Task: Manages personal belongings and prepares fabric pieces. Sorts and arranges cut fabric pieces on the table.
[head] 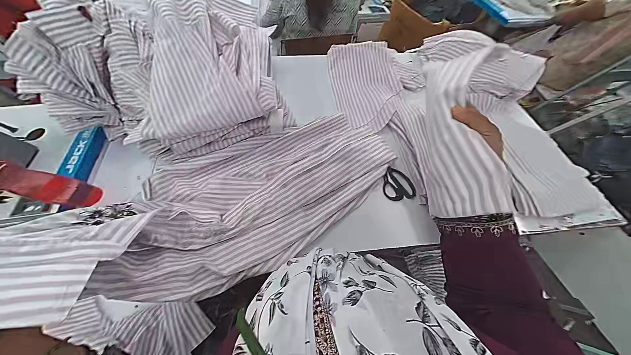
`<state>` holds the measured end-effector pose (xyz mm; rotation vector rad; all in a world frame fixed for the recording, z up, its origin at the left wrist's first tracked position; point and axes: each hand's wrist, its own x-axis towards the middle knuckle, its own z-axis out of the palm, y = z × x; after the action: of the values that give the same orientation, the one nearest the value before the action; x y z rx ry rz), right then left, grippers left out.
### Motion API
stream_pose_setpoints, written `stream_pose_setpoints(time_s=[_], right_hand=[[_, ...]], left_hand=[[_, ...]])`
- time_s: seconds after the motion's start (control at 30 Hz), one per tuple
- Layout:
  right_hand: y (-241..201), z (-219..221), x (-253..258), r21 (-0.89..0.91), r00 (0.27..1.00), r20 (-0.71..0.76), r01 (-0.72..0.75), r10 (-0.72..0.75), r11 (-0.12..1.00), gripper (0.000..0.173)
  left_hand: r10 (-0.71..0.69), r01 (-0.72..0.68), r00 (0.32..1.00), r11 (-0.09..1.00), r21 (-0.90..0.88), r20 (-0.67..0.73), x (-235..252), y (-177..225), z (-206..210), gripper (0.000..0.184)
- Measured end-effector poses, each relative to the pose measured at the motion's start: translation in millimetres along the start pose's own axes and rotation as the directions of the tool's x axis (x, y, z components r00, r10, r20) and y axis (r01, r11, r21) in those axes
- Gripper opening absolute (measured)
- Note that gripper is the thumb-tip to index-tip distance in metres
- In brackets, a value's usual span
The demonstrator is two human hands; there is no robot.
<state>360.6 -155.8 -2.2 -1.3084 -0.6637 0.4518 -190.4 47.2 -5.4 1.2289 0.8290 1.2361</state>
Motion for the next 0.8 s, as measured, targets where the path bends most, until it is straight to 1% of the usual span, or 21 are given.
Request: stream_pose_setpoints(time_s=[0.03, 0.07, 0.1, 0.13, 0.17, 0.2, 0.23, 0.27, 0.3, 0.33, 0.37, 0.4, 0.43, 0.47, 0.5, 0.53, 0.57, 0.63, 0.7, 0.73, 0.8], right_hand=[[0.1, 40.0, -12.1, 0.059, 0.998, 0.051, -0.024, 0.021, 0.998, 0.03], [5.2, 78.8, -27.6, 0.102, 0.988, 0.145, -0.064, 0.049, 0.993, 0.031], [15.7, 113.8, -45.3, 0.144, 0.949, 0.307, -0.127, 0.078, 0.981, 0.03], [33.7, 140.9, -60.1, 0.178, 0.845, 0.53, -0.2, 0.078, 0.963, 0.03], [51.7, 163.2, -73.9, 0.168, 0.702, 0.708, -0.274, 0.078, 0.947, 0.039], [64.9, 180.1, -87.4, 0.097, 0.557, 0.826, -0.289, 0.085, 0.953, 0.049], [73.8, 189.9, -98.9, 0.004, 0.441, 0.892, -0.215, 0.094, 0.977, 0.054], [80.7, 193.3, -108.3, -0.092, 0.37, 0.922, -0.076, 0.113, 0.993, 0.054], [87.9, 191.9, -114.8, -0.167, 0.329, 0.935, 0.072, 0.134, 0.983, 0.053], [96.7, 186.5, -119.9, -0.218, 0.32, 0.937, 0.21, 0.143, 0.953, 0.051], [106.8, 178.7, -124.3, -0.27, 0.337, 0.929, 0.336, 0.153, 0.902, 0.05], [117.5, 169.8, -128.6, -0.33, 0.377, 0.912, 0.443, 0.161, 0.833, 0.05], [126.5, 160.2, -131.9, -0.395, 0.421, 0.89, 0.519, 0.175, 0.758, 0.052], [133.2, 150.0, -134.9, -0.451, 0.461, 0.866, 0.559, 0.192, 0.696, 0.057], [138.3, 139.7, -138.0, -0.494, 0.497, 0.844, 0.575, 0.201, 0.652, 0.062], [142.1, 128.9, -142.1, -0.527, 0.532, 0.823, 0.588, 0.197, 0.613, 0.065], [144.8, 118.6, -146.1, -0.547, 0.569, 0.805, 0.602, 0.168, 0.582, 0.067], [144.4, 98.1, -152.9, -0.582, 0.625, 0.768, 0.591, 0.139, 0.558, 0.066], [140.5, 80.6, -155.2, -0.599, 0.651, 0.745, 0.557, 0.146, 0.575, 0.064], [138.3, 72.1, -156.2, -0.601, 0.659, 0.737, 0.535, 0.153, 0.594, 0.062], [135.7, 53.4, -160.1, -0.584, 0.681, 0.722, 0.505, 0.122, 0.635, 0.057]], left_hand=[[0.017, -0.014, 0.941, 1.0, 0.012, -0.337, 3.3, 0.0, 27.2, 0.025], [0.061, -0.032, 0.858, 0.997, 0.065, -0.509, 11.8, -6.7, 38.9, 0.028], [0.121, -0.062, 0.824, 0.99, 0.124, -0.554, 20.4, -15.9, 38.7, 0.026], [0.151, -0.07, 0.843, 0.982, 0.173, -0.517, 25.6, -24.9, 34.6, 0.02], [0.182, -0.06, 0.862, 0.963, 0.261, -0.472, 28.0, -30.9, 39.2, 0.019], [0.274, -0.114, 0.881, 0.915, 0.388, -0.386, 31.6, -40.0, 42.7, 0.029], [0.371, -0.217, 0.903, 0.831, 0.512, -0.219, 34.0, -50.9, 46.3, 0.054], [0.407, -0.297, 0.912, 0.742, 0.602, -0.051, 35.7, -63.7, 51.7, 0.076], [0.372, -0.342, 0.923, 0.663, 0.666, 0.104, 33.1, -73.9, 65.0, 0.091], [0.299, -0.391, 0.919, 0.59, 0.707, 0.258, 27.6, -84.2, 82.6, 0.092], [0.204, -0.439, 0.896, 0.525, 0.729, 0.394, 21.1, -97.6, 101.0, 0.087], [0.105, -0.499, 0.852, 0.459, 0.735, 0.513, 16.6, -114.9, 116.9, 0.083], [-0.004, -0.548, 0.798, 0.413, 0.727, 0.603, 15.0, -133.8, 128.5, 0.079], [-0.145, -0.567, 0.744, 0.38, 0.731, 0.653, 15.8, -150.6, 136.1, 0.077], [-0.263, -0.574, 0.704, 0.337, 0.746, 0.66, 17.9, -165.0, 140.1, 0.077], [-0.283, -0.601, 0.694, 0.279, 0.749, 0.662, 18.4, -177.0, 140.8, 0.079], [-0.268, -0.619, 0.692, 0.257, 0.743, 0.67, 19.0, -182.8, 139.8, 0.082], [-0.21, -0.643, 0.692, 0.254, 0.722, 0.69, 19.7, -189.2, 137.2, 0.09], [-0.163, -0.658, 0.692, 0.26, 0.707, 0.703, 21.0, -192.8, 135.3, 0.099], [-0.166, -0.656, 0.691, 0.266, 0.707, 0.704, 21.4, -192.7, 134.6, 0.101], [-0.229, -0.639, 0.686, 0.267, 0.722, 0.691, 21.1, -184.6, 134.3, 0.1]])
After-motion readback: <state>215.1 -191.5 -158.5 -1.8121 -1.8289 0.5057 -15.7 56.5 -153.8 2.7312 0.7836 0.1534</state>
